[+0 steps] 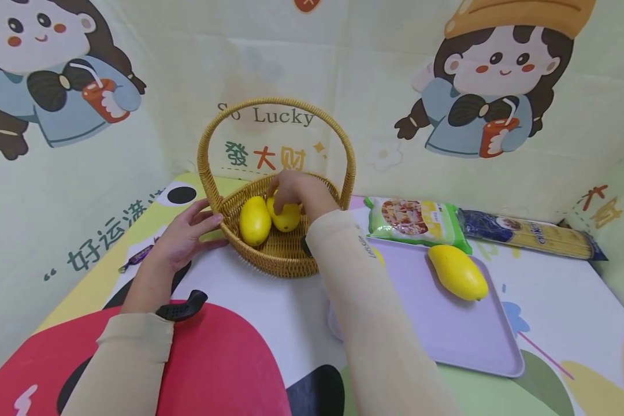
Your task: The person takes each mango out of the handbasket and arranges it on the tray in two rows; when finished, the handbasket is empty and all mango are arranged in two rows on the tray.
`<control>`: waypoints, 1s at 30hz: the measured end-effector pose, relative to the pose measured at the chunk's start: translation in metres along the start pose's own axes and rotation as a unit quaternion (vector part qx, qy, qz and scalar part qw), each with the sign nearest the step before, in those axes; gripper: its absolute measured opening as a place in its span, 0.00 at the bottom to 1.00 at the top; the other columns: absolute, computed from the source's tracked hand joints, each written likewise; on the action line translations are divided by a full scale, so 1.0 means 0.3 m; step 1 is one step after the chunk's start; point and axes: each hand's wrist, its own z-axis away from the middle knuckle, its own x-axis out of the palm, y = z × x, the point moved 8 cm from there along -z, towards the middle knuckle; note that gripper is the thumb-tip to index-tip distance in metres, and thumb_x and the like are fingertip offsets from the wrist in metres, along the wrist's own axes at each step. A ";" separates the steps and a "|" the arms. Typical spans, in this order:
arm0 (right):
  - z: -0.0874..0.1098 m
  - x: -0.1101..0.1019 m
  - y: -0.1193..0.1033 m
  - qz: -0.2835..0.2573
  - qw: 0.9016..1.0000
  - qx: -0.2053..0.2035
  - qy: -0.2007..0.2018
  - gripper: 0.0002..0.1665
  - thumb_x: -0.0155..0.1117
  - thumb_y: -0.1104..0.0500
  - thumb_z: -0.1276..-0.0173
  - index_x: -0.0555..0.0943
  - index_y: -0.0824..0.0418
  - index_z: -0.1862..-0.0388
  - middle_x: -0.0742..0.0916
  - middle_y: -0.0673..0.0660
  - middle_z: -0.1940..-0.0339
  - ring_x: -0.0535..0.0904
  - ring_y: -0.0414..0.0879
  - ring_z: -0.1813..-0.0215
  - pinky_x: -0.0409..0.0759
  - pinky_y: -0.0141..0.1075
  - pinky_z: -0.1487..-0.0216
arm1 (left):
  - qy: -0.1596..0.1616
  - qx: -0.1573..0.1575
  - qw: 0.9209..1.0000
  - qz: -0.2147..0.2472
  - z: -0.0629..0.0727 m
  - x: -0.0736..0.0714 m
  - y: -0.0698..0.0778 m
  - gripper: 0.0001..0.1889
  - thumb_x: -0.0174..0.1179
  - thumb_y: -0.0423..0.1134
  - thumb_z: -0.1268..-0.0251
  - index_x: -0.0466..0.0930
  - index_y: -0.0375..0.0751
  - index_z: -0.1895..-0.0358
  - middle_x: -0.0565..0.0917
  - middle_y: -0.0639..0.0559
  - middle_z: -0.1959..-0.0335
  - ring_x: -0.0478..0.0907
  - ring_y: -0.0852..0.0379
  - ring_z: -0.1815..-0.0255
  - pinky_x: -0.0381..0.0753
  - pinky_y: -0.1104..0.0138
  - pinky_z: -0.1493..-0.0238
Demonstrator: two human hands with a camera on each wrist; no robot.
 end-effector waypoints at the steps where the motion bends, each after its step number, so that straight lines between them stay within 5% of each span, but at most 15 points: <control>1: -0.002 0.001 0.002 -0.003 1.000 0.001 -0.002 0.32 0.68 0.63 0.31 0.78 0.47 0.30 0.66 0.55 0.19 0.72 0.54 0.32 0.86 0.50 0.39 | 0.000 0.000 1.000 0.000 0.000 0.001 0.001 0.37 0.60 0.45 0.22 0.53 0.56 0.16 0.61 0.41 0.20 0.65 0.39 0.24 0.77 0.46 0.31; 16: -0.025 0.023 0.031 -0.050 0.998 -0.009 -0.025 0.32 0.70 0.63 0.31 0.77 0.44 0.30 0.66 0.55 0.21 0.71 0.54 0.31 0.88 0.49 0.43 | -0.001 0.003 1.000 0.001 0.005 0.007 0.006 0.37 0.59 0.45 0.22 0.53 0.57 0.16 0.61 0.40 0.20 0.66 0.39 0.24 0.78 0.46 0.31; 30: -0.003 0.015 0.017 -0.020 0.999 -0.039 -0.019 0.34 0.72 0.62 0.33 0.78 0.43 0.29 0.67 0.54 0.19 0.73 0.53 0.31 0.89 0.46 0.46 | -0.001 0.009 1.000 0.005 0.011 -0.002 -0.001 0.37 0.60 0.45 0.23 0.54 0.57 0.16 0.61 0.41 0.20 0.66 0.39 0.24 0.78 0.45 0.31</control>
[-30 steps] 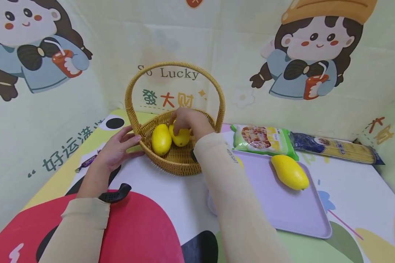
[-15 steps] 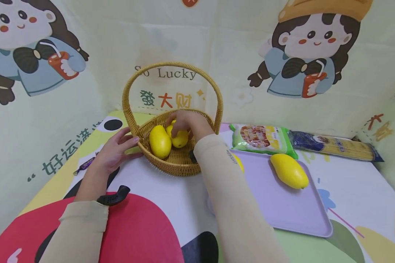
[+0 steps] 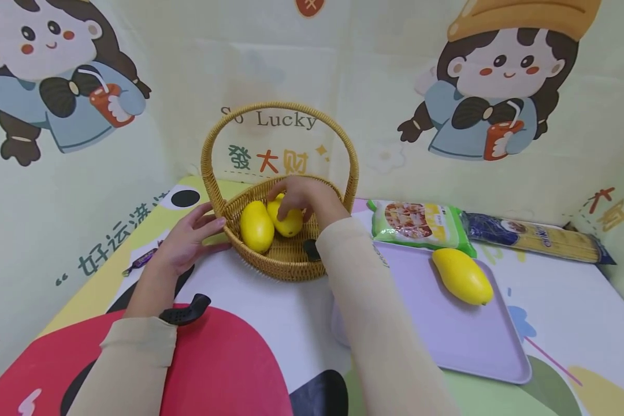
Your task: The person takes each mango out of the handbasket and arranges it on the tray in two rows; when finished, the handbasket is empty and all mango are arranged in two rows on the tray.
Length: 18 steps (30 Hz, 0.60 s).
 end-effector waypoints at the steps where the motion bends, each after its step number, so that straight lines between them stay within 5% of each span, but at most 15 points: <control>1: 0.004 -0.003 0.002 0.001 1.000 0.001 0.002 0.34 0.72 0.62 0.33 0.78 0.43 0.29 0.66 0.54 0.19 0.72 0.53 0.31 0.89 0.46 0.46 | 0.000 -0.001 1.000 0.000 -0.002 0.001 0.000 0.37 0.60 0.45 0.23 0.54 0.57 0.16 0.61 0.41 0.20 0.66 0.39 0.24 0.77 0.45 0.31; 18: 0.094 -0.059 -0.033 0.029 0.999 -0.012 0.040 0.34 0.72 0.62 0.34 0.79 0.41 0.30 0.71 0.56 0.24 0.74 0.53 0.36 0.89 0.44 0.46 | 0.001 -0.006 1.000 -0.001 -0.010 0.003 -0.004 0.37 0.60 0.45 0.22 0.53 0.57 0.16 0.60 0.41 0.19 0.65 0.39 0.23 0.78 0.45 0.32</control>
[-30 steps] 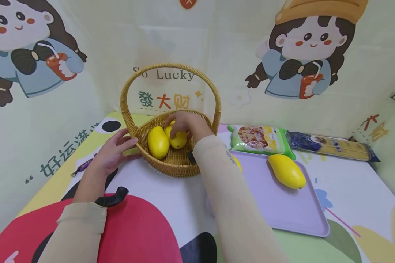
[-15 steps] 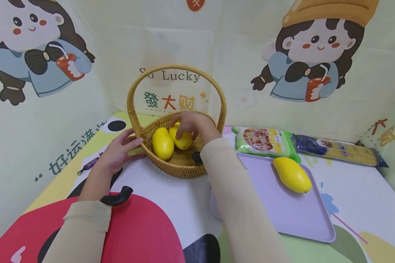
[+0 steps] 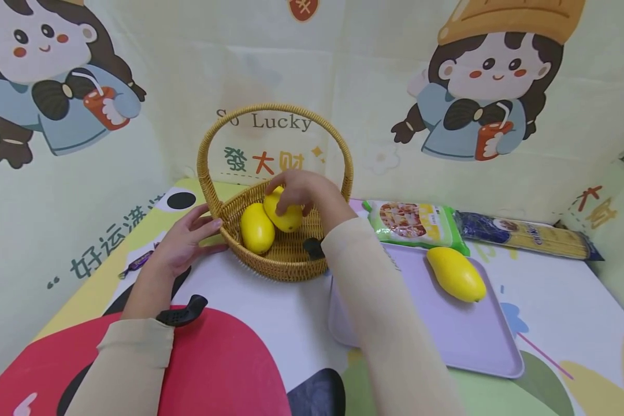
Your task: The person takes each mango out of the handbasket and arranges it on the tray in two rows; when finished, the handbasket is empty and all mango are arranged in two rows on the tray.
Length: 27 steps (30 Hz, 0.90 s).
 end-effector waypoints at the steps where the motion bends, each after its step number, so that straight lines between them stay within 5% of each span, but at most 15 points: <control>1: 0.005 -0.005 -0.002 0.002 1.000 -0.003 0.003 0.34 0.72 0.61 0.34 0.79 0.41 0.30 0.72 0.57 0.25 0.74 0.53 0.37 0.89 0.44 0.46 | -0.001 0.000 1.000 0.000 -0.001 0.001 0.000 0.38 0.60 0.45 0.23 0.53 0.58 0.16 0.60 0.41 0.19 0.65 0.39 0.23 0.78 0.45 0.31; 11: 0.076 -0.054 -0.009 0.008 0.999 -0.026 0.033 0.34 0.73 0.59 0.35 0.79 0.39 0.30 0.72 0.62 0.25 0.75 0.55 0.34 0.88 0.46 0.45 | -0.004 -0.002 1.000 -0.003 -0.006 -0.002 -0.003 0.37 0.60 0.45 0.22 0.53 0.59 0.16 0.59 0.42 0.18 0.63 0.38 0.22 0.76 0.44 0.30; 17: 0.129 -0.071 -0.006 0.014 0.998 -0.034 0.045 0.34 0.73 0.58 0.35 0.79 0.39 0.30 0.74 0.59 0.26 0.77 0.55 0.38 0.86 0.47 0.44 | -0.007 -0.002 1.000 -0.007 -0.005 -0.002 -0.001 0.38 0.60 0.45 0.22 0.52 0.59 0.16 0.58 0.42 0.18 0.63 0.39 0.21 0.76 0.44 0.29; 27: 0.212 -0.102 0.001 0.036 0.996 -0.055 0.067 0.33 0.72 0.58 0.34 0.79 0.39 0.30 0.75 0.54 0.26 0.70 0.53 0.30 0.80 0.47 0.37 | -0.006 -0.002 1.000 -0.009 -0.006 -0.002 -0.001 0.37 0.59 0.45 0.22 0.52 0.59 0.16 0.59 0.42 0.18 0.64 0.39 0.22 0.76 0.46 0.30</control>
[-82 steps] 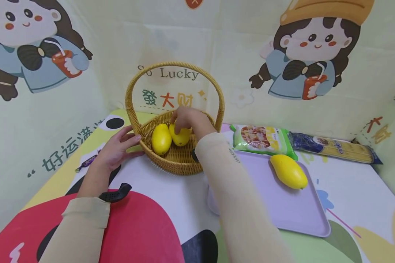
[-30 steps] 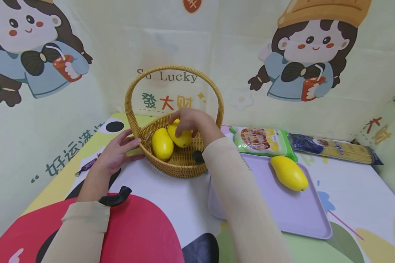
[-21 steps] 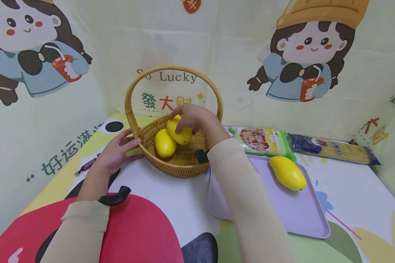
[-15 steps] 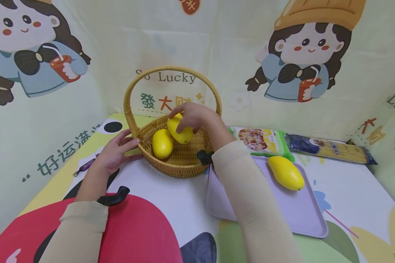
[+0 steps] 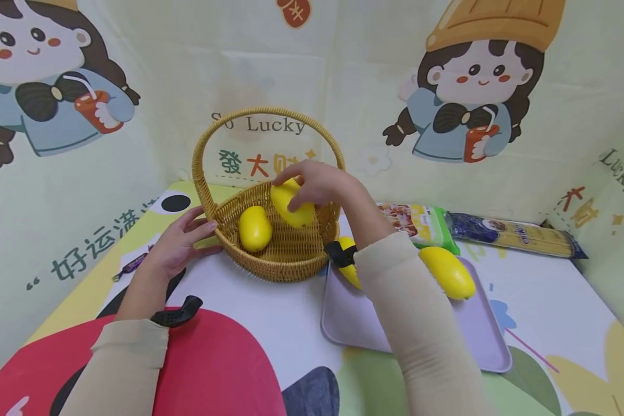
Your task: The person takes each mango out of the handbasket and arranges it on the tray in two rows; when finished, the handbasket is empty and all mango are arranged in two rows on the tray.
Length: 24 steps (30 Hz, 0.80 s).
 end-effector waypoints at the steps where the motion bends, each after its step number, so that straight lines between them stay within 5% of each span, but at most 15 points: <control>1: 0.009 -0.002 0.001 0.001 1.000 -0.003 0.003 0.33 0.72 0.58 0.34 0.79 0.39 0.30 0.75 0.54 0.26 0.70 0.53 0.30 0.80 0.48 0.37 | 0.000 -0.001 1.000 0.000 0.000 0.001 0.000 0.37 0.59 0.45 0.22 0.52 0.59 0.16 0.59 0.42 0.18 0.64 0.39 0.22 0.76 0.46 0.30; 16: 0.154 -0.006 0.023 -0.038 0.999 -0.025 0.021 0.32 0.73 0.57 0.33 0.80 0.35 0.32 0.74 0.45 0.23 0.74 0.56 0.28 0.77 0.55 0.31 | -0.002 0.003 1.000 0.002 -0.001 0.002 -0.004 0.37 0.59 0.46 0.22 0.52 0.59 0.16 0.59 0.41 0.18 0.65 0.39 0.23 0.77 0.47 0.31; 24: 0.224 -0.006 0.046 -0.019 0.998 -0.041 0.049 0.32 0.73 0.57 0.33 0.80 0.36 0.32 0.81 0.47 0.32 0.76 0.53 0.42 0.80 0.47 0.49 | -0.005 0.005 1.000 0.003 0.001 0.004 -0.004 0.37 0.58 0.46 0.21 0.51 0.59 0.16 0.59 0.41 0.18 0.64 0.38 0.22 0.76 0.46 0.30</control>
